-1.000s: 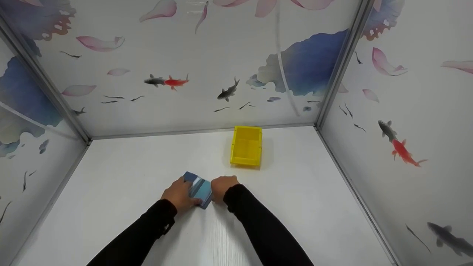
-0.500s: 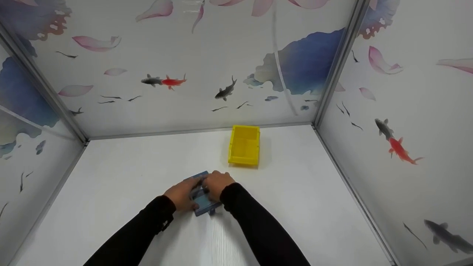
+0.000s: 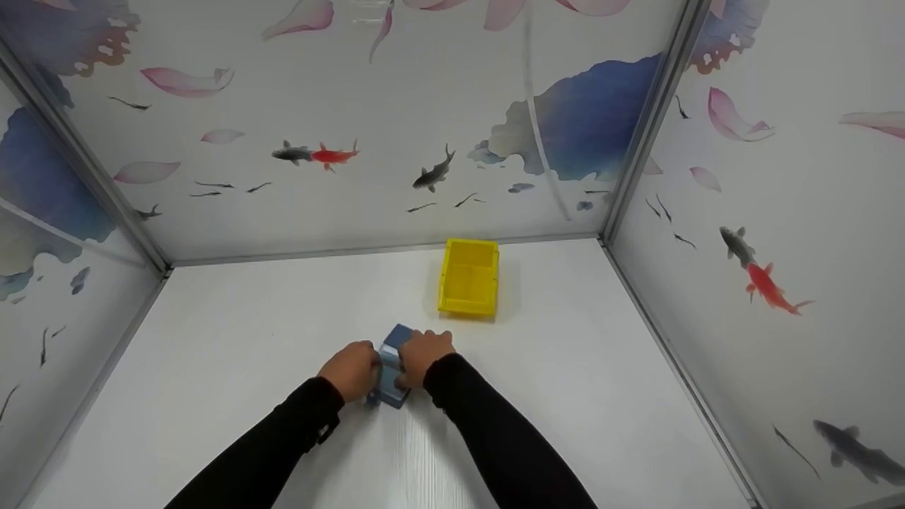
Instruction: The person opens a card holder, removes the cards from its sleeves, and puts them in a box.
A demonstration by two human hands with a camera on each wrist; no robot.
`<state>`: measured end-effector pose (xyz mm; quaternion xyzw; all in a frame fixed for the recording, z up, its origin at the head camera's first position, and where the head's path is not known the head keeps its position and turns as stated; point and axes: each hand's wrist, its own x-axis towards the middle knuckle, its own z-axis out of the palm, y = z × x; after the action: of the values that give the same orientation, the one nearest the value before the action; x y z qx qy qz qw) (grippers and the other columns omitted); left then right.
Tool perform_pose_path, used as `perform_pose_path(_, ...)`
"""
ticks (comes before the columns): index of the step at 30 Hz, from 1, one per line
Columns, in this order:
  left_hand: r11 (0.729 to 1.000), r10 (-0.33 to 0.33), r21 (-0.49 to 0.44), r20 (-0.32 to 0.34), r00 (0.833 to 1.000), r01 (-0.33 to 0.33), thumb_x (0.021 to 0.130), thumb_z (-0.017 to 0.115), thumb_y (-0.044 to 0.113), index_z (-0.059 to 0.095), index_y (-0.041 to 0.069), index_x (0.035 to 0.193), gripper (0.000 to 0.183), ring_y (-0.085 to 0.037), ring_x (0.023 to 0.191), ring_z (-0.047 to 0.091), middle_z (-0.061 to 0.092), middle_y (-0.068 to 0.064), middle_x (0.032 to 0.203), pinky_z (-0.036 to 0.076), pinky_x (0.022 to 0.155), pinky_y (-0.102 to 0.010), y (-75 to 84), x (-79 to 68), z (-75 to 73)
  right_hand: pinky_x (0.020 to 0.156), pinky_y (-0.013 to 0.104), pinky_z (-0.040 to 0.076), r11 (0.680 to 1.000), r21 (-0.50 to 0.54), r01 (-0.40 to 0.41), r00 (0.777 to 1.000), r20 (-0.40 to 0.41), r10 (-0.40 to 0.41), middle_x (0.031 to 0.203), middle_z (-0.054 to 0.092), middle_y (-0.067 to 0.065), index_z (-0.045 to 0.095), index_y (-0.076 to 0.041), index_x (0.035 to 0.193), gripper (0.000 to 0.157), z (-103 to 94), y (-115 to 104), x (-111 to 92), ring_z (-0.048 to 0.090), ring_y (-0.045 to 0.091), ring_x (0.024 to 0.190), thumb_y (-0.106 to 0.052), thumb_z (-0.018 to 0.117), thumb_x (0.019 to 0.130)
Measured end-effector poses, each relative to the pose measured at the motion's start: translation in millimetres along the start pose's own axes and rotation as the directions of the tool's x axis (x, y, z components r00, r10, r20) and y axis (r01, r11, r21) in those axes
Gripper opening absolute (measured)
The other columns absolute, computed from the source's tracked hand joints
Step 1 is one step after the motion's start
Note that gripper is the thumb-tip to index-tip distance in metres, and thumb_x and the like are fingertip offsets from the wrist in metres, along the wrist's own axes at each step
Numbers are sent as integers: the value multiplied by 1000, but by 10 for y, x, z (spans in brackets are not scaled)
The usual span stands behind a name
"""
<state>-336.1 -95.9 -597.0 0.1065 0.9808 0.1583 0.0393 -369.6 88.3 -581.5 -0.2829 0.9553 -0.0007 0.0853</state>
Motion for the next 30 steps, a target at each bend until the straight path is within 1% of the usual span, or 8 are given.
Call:
perform_pose_path(3,1000,-16,20,5,1000,16,100,85,36,82,0,97,36,-23,84,63,72,-10,96,61,84,-45,42,-43,-45,95,61,62,999,-47,-18,1000,4,18,110,77,7,87,-21,120,47,25,-14,-5,72,30,99,-63,81,99)
perform_pose_path(6,995,8,100,-11,1000,-7,93,90,57,81,1,99,58,-27,93,67,73,-11,99,60,92,-50,72,-76,-50,93,59,65,996,-84,-19,999,31,22,107,79,6,88,-22,119,51,17,-24,-20,74,29,97,-67,79,99)
perform_pose_path(11,987,43,156,-33,999,-37,81,104,46,82,0,112,60,-30,100,70,75,-12,105,61,95,-54,30,-93,8,80,44,65,999,-18,32,994,104,-30,83,72,2,87,-15,107,34,-69,-54,-76,63,19,76,-48,86,99)
perform_pose_path(17,989,120,92,-21,993,-118,68,113,25,82,0,111,59,-24,92,68,73,-10,102,66,88,-47,-78,-106,-52,67,30,47,993,106,58,993,101,-69,73,60,-5,82,-14,93,21,-110,-43,-80,50,14,68,-32,92,95)
perform_pose_path(21,990,139,12,17,990,-139,68,113,21,81,1,110,56,-18,92,63,71,-7,105,64,90,-40,-137,-104,-65,70,32,51,983,128,128,992,-19,-127,86,68,0,85,-11,100,30,-95,-11,-46,55,17,77,-32,101,87)
perform_pose_path(24,990,139,-27,31,990,-138,69,113,21,81,2,111,56,-16,93,59,69,-5,108,63,90,-37,-169,-79,-28,83,38,61,972,124,200,978,-90,-190,109,78,5,85,-11,119,47,-61,11,-14,64,22,94,-34,104,83)
perform_pose_path(27,988,149,-37,25,988,-148,67,113,22,81,2,113,59,-16,92,58,68,-5,107,62,88,-36,-198,-57,22,94,45,64,961,146,235,969,-116,-219,124,81,6,84,-13,126,55,-14,19,12,68,27,108,-35,105,81)
perform_pose_path(30,987,153,-53,35,988,-151,68,113,22,82,3,111,57,-16,92,58,68,-4,106,62,88,-36,-203,-65,34,95,50,63,959,166,229,971,-106,-213,125,82,2,84,-17,128,58,33,9,29,67,27,110,-37,107,79)
